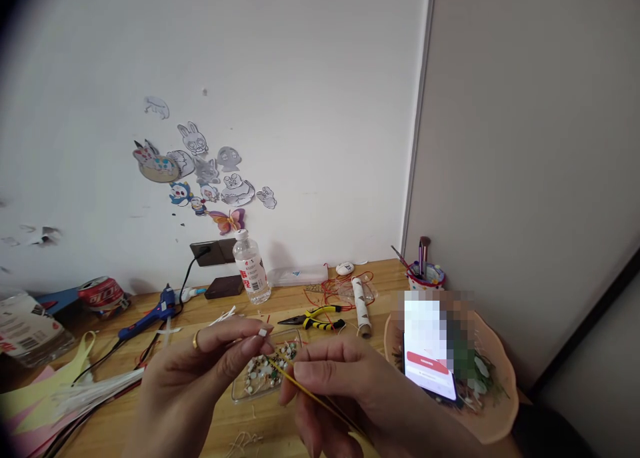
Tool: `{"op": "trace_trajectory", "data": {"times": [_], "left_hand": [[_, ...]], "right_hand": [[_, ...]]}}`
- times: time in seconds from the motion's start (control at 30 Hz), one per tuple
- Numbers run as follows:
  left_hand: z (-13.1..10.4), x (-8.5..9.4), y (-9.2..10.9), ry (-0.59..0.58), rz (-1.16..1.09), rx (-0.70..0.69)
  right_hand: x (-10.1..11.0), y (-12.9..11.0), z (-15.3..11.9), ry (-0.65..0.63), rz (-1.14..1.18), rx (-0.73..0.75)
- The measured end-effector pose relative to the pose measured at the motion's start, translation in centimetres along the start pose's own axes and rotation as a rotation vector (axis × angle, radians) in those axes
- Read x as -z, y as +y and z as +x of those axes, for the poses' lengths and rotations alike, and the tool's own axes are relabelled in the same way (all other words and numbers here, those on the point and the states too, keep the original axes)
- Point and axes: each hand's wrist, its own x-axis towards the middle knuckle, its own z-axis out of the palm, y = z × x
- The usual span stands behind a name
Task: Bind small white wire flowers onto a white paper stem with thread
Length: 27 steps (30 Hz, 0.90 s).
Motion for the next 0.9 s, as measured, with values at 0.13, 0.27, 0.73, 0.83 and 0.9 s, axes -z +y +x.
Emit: {"op": "trace_trajectory", "data": {"times": [0.13, 0.27, 0.73, 0.83, 0.9], "left_hand": [[0.19, 0.3, -0.28, -0.073, 0.031, -0.066], [0.09, 0.44, -0.42, -0.092, 0.052, -0.092], [-0.04, 0.21, -0.28, -0.077, 0.085, -0.084], [-0.1, 0.23, -0.25, -0.086, 0.091, -0.073], [-0.09, 0.32, -0.31, -0.092, 0.097, -0.056]], "right_hand": [[-0.05, 0.01, -0.13, 0.002, -0.003, 0.031], [-0.03, -0.09, -0.22, 0.02, 0.012, 0.042], [-0.07, 0.03, -0.33, 0.082, -0.036, 0.053], [-0.1, 0.15, -0.26, 0.138, -0.079, 0.078], [-0.16, 0.25, -0.23, 0.187, -0.145, 0.116]]}}
